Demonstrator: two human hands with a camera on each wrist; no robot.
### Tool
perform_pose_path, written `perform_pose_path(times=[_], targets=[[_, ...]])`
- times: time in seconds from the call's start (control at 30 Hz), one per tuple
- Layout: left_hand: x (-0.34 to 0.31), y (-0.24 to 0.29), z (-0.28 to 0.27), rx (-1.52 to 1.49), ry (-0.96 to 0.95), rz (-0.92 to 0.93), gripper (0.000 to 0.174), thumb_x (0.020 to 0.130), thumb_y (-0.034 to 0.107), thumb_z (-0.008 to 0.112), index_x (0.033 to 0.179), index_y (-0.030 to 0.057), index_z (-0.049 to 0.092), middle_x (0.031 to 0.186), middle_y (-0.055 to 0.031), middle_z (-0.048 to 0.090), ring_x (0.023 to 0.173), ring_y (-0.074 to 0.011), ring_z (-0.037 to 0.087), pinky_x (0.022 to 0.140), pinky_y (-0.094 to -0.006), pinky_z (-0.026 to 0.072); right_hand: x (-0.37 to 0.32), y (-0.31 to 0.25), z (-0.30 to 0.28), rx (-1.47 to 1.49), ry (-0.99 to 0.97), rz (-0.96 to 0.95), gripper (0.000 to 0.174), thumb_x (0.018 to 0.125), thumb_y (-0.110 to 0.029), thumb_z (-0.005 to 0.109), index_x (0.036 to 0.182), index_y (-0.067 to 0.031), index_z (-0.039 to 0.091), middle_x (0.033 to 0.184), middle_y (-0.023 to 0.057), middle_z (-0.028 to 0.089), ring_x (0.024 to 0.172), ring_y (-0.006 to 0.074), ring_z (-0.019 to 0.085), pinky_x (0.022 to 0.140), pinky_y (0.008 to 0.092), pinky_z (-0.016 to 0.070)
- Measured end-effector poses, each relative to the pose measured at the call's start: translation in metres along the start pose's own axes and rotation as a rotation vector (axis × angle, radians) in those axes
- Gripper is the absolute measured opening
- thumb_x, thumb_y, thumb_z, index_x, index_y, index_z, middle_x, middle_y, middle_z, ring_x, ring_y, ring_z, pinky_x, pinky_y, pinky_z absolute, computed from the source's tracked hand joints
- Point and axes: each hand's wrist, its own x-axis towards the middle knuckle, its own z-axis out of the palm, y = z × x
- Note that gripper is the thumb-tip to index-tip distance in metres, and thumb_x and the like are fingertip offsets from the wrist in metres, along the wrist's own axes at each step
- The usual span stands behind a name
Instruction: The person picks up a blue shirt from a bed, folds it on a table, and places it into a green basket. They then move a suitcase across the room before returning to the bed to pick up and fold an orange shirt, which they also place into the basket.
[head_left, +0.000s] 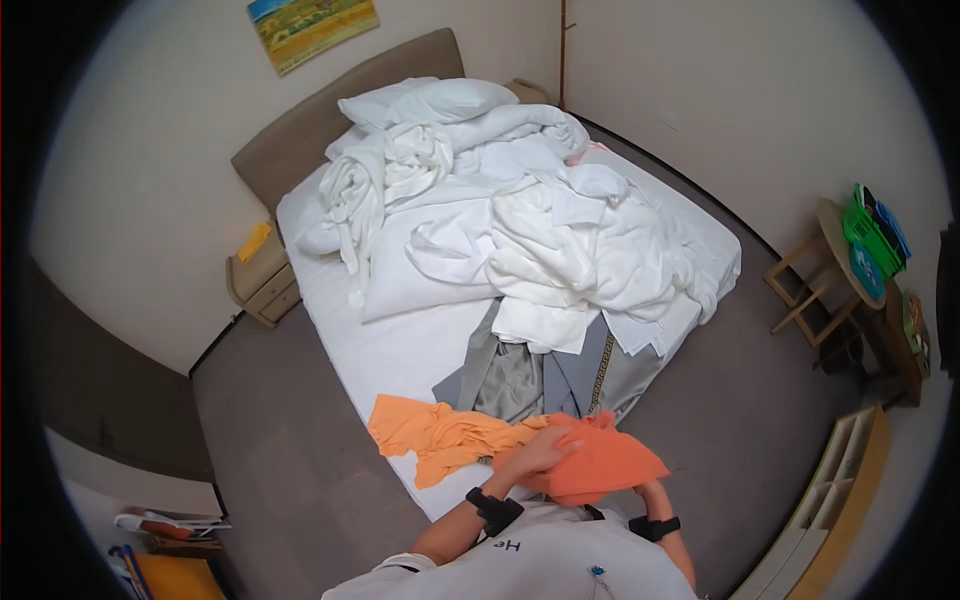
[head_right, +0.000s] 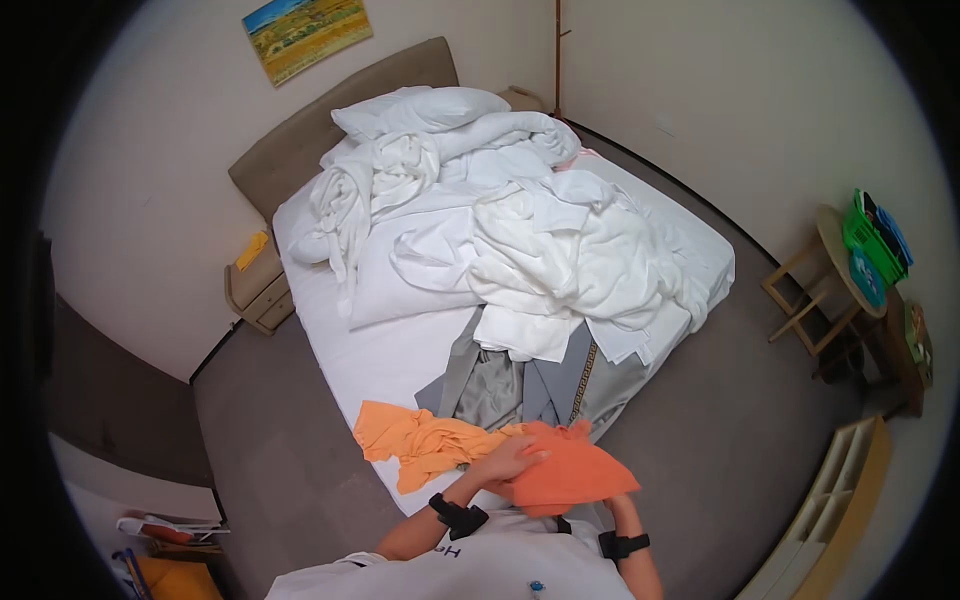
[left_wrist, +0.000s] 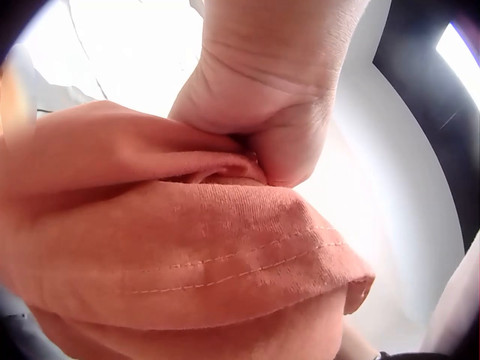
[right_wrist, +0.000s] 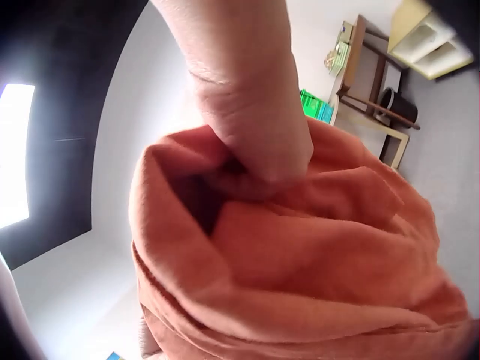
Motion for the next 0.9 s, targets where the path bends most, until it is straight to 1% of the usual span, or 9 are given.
perform_pose_path(times=[0.07, 0.13, 0.2, 0.27, 0.4, 0.5, 0.57, 0.67, 0.9], targets=[[0.009, 0.024, 0.007, -0.137, -0.182, -0.187, 0.029, 0.082, 0.023, 0.049, 0.1, 0.0008, 0.053, 0.079, -0.0076, 0.057, 0.077, -0.0087, 0.051, 0.069, -0.0229, 0.0415, -0.004, 0.013, -0.015, 0.04, 0.05, -0.02, 0.049, 0.083, -0.04, 0.044, 0.12, -0.0082, 0.038, 0.116, 0.0048, 0.046, 0.099, 0.0162, 0.049, 0.079, 0.03, 0.0425], [0.013, 0.035, 0.019, -0.16, -0.185, -0.19, 0.028, 0.083, 0.023, 0.048, 0.099, 0.0002, 0.053, 0.077, -0.0069, 0.056, 0.076, -0.0086, 0.05, 0.07, -0.0225, 0.0407, -0.033, 0.006, -0.02, 0.235, 0.074, -0.33, 0.043, 0.083, -0.034, 0.045, 0.117, -0.0073, 0.041, 0.108, 0.0024, 0.052, 0.089, 0.0117, 0.054, 0.065, 0.025, 0.0458], [0.017, 0.037, 0.033, -0.18, -0.193, -0.195, 0.028, 0.084, 0.022, 0.047, 0.099, -0.0003, 0.053, 0.076, -0.0061, 0.055, 0.075, -0.0085, 0.049, 0.07, -0.0222, 0.0399, -0.044, 0.001, -0.037, 0.294, 0.08, -0.302, 0.04, 0.084, -0.033, 0.044, 0.115, -0.0072, 0.042, 0.107, 0.0031, 0.052, 0.091, 0.0132, 0.053, 0.069, 0.0273, 0.0456], [0.023, 0.026, 0.056, -0.283, 0.019, 0.049, 0.029, 0.085, 0.022, 0.044, 0.101, -0.0014, 0.052, 0.075, -0.0026, 0.053, 0.071, -0.006, 0.046, 0.067, -0.0209, 0.0392, -0.046, 0.001, -0.055, 0.349, 0.096, -0.277, 0.038, 0.085, -0.031, 0.043, 0.114, -0.007, 0.042, 0.107, 0.0038, 0.052, 0.094, 0.0147, 0.053, 0.073, 0.0296, 0.0455], [0.04, 0.026, 0.095, -0.377, 0.05, 0.093, 0.028, 0.086, 0.022, 0.044, 0.098, -0.0019, 0.052, 0.081, -0.0014, 0.053, 0.073, -0.0061, 0.047, 0.067, -0.021, 0.0393, -0.043, 0.02, -0.11, 0.776, 0.114, -0.49, 0.028, 0.087, -0.027, 0.042, 0.109, -0.0099, 0.042, 0.109, 0.0052, 0.049, 0.098, 0.0189, 0.05, 0.08, 0.0365, 0.0436], [0.059, 0.035, 0.131, -0.419, -0.149, -0.093, 0.023, 0.085, 0.019, 0.045, 0.096, -0.0002, 0.051, 0.092, -0.004, 0.055, 0.082, -0.0096, 0.051, 0.069, -0.0233, 0.0414, -0.048, 0.022, -0.152, 1.001, 0.061, -0.525, 0.029, 0.087, -0.025, 0.043, 0.112, -0.0118, 0.038, 0.112, 0.0053, 0.046, 0.101, 0.0204, 0.048, 0.084, 0.0377, 0.0417], [0.077, 0.051, 0.168, -0.969, -0.466, -0.4, 0.02, 0.084, 0.018, 0.048, 0.097, 0.0028, 0.049, 0.098, -0.0041, 0.053, 0.087, -0.0106, 0.051, 0.075, -0.0242, 0.0421, -0.063, 0.018, -0.18, 1.06, 0.037, -0.55, 0.029, 0.086, -0.024, 0.043, 0.112, -0.0109, 0.037, 0.111, 0.0056, 0.047, 0.102, 0.0213, 0.047, 0.085, 0.0379, 0.0407], [0.098, 0.104, 0.217, -1.175, -0.718, -0.635, 0.026, 0.083, 0.016, 0.05, 0.105, 0.0028, 0.044, 0.1, -0.0065, 0.05, 0.095, -0.012, 0.05, 0.081, -0.0247, 0.0424, -0.087, 0.015, -0.23, 1.066, -0.015, -0.588, 0.028, 0.086, -0.022, 0.045, 0.109, -0.009, 0.04, 0.113, 0.0073, 0.046, 0.103, 0.0223, 0.047, 0.087, 0.0386, 0.0387], [0.154, 0.163, 0.338, -1.086, -0.932, -0.481, 0.023, 0.078, 0.01, 0.056, 0.097, 0.0038, 0.045, 0.103, -0.0065, 0.049, 0.097, -0.0127, 0.049, 0.084, -0.0259, 0.0414, -0.154, 0.019, -0.339, 1.075, 0.16, -0.72, 0.03, 0.08, -0.016, 0.049, 0.107, -0.0036, 0.046, 0.108, 0.0111, 0.05, 0.101, 0.0225, 0.048, 0.088, 0.0376, 0.0381]])
